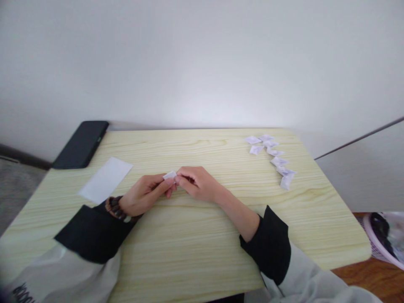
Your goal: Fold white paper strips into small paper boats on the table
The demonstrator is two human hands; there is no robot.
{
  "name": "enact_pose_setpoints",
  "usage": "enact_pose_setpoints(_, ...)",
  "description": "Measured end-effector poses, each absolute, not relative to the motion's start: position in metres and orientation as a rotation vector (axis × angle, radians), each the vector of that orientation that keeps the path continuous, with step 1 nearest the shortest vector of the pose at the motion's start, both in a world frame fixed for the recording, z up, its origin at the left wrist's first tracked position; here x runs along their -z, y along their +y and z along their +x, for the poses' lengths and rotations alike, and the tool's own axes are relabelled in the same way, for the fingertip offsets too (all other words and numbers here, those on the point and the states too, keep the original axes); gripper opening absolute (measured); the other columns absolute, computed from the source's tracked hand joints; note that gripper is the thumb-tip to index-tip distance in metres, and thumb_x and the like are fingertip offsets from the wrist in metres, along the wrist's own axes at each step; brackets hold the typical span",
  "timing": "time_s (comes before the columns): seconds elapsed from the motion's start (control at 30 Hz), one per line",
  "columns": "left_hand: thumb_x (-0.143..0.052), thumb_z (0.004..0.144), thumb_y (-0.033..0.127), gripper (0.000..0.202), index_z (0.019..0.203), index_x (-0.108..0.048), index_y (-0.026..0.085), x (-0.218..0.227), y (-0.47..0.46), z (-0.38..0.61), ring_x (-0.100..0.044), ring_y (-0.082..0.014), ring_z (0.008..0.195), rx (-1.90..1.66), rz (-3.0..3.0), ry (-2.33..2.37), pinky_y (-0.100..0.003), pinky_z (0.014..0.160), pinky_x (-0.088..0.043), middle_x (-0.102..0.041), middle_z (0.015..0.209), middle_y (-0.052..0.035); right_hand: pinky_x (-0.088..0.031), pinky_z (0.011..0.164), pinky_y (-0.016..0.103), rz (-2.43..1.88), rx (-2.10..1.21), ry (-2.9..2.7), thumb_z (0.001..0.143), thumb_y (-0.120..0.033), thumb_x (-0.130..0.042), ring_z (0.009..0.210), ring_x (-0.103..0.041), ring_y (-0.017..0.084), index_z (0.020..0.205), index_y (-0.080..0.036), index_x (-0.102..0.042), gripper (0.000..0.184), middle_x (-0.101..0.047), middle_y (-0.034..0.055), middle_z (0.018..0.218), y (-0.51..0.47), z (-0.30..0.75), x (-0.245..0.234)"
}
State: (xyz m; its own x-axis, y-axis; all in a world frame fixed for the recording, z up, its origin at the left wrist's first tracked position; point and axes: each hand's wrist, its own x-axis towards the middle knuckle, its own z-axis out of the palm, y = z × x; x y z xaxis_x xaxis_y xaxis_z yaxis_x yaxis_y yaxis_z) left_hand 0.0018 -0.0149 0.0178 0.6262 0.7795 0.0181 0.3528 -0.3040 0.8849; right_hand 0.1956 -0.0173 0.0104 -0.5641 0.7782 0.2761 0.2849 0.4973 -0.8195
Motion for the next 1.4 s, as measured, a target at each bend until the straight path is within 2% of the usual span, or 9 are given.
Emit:
enact_pose_setpoints(0.2,-0.042,0.090,0.037,0.035,0.067,-0.055,0.015,-0.016,-0.010,-0.004,-0.042,-0.0090,0.054,-0.544,1.935,0.837,-0.020,0.052,-0.035,-0.049,0.057,0.0032,-0.030,0.056,0.021,-0.843,-0.952,-2.120,0.090,-0.020,-0.045,0.054,-0.038,0.007,0.072,-0.016,-0.052,0.020,-0.046,-0.0044,0.062,-0.018,0.194,-0.010)
enact_pose_setpoints(0.5,-0.038,0.091,0.040,0.034,0.073,-0.054,0.016,-0.018,-0.018,0.006,-0.047,-0.0101,0.055,-0.732,1.893,1.065,-0.021,0.054,-0.037,-0.052,0.060,0.0027,-0.030,0.053,0.020,-0.881,-1.049,-2.055,0.090,-0.023,-0.044,0.053,-0.038,0.007,0.065,-0.017,-0.047,0.026,-0.044,-0.0049,0.058,-0.017,0.194,-0.011)
enact_pose_setpoints(0.73,-0.043,0.089,0.039,0.033,0.069,-0.056,0.016,-0.019,-0.012,0.003,-0.052,-0.0105,0.056,-0.732,1.842,0.952,-0.021,0.057,-0.041,-0.057,0.058,0.0015,-0.031,0.056,0.020,-0.833,-0.918,-2.124,0.089,-0.023,-0.047,0.056,-0.038,0.007,0.072,-0.016,-0.053,0.019,-0.046,-0.0042,0.063,-0.017,0.193,-0.006)
enact_pose_setpoints(0.9,-0.043,0.090,0.039,0.033,0.070,-0.057,0.016,-0.017,-0.014,0.005,-0.052,-0.0100,0.055,-0.770,1.784,1.024,-0.020,0.057,-0.042,-0.059,0.057,0.0017,-0.029,0.051,0.020,-0.897,-0.989,-2.050,0.089,-0.025,-0.048,0.053,-0.038,0.007,0.071,-0.016,-0.053,0.021,-0.045,-0.0048,0.058,-0.017,0.193,-0.009)
enact_pose_setpoints(1.1,-0.056,0.083,0.039,0.025,0.086,-0.061,0.015,-0.013,-0.015,0.007,-0.059,-0.0126,0.065,-0.779,1.688,0.987,-0.022,0.063,-0.047,-0.063,0.068,-0.0007,-0.029,0.049,0.020,-0.964,-0.977,-1.979,0.089,-0.025,-0.047,0.051,-0.039,0.007,0.069,-0.016,-0.052,0.022,-0.046,-0.0041,0.058,-0.018,0.193,-0.007)
enact_pose_setpoints(1.27,-0.061,0.080,0.040,0.026,0.083,-0.064,0.014,-0.010,-0.014,0.003,-0.058,-0.0115,0.060,-0.783,1.653,1.015,-0.021,0.059,-0.047,-0.064,0.066,-0.0012,-0.032,0.056,0.021,-0.904,-0.810,-2.081,0.087,-0.021,-0.047,0.057,-0.044,0.008,0.072,-0.016,-0.056,0.018,-0.051,-0.0020,0.064,-0.017,0.193,-0.005)
enact_pose_setpoints(1.4,-0.064,0.077,0.041,0.027,0.081,-0.065,0.014,-0.011,-0.013,0.002,-0.057,-0.0100,0.056,-0.768,1.599,0.981,-0.020,0.055,-0.048,-0.067,0.069,-0.0019,-0.032,0.057,0.021,-0.874,-0.803,-2.108,0.089,-0.022,-0.045,0.058,-0.044,0.009,0.073,-0.016,-0.055,0.020,-0.051,-0.0019,0.065,-0.016,0.193,-0.006)
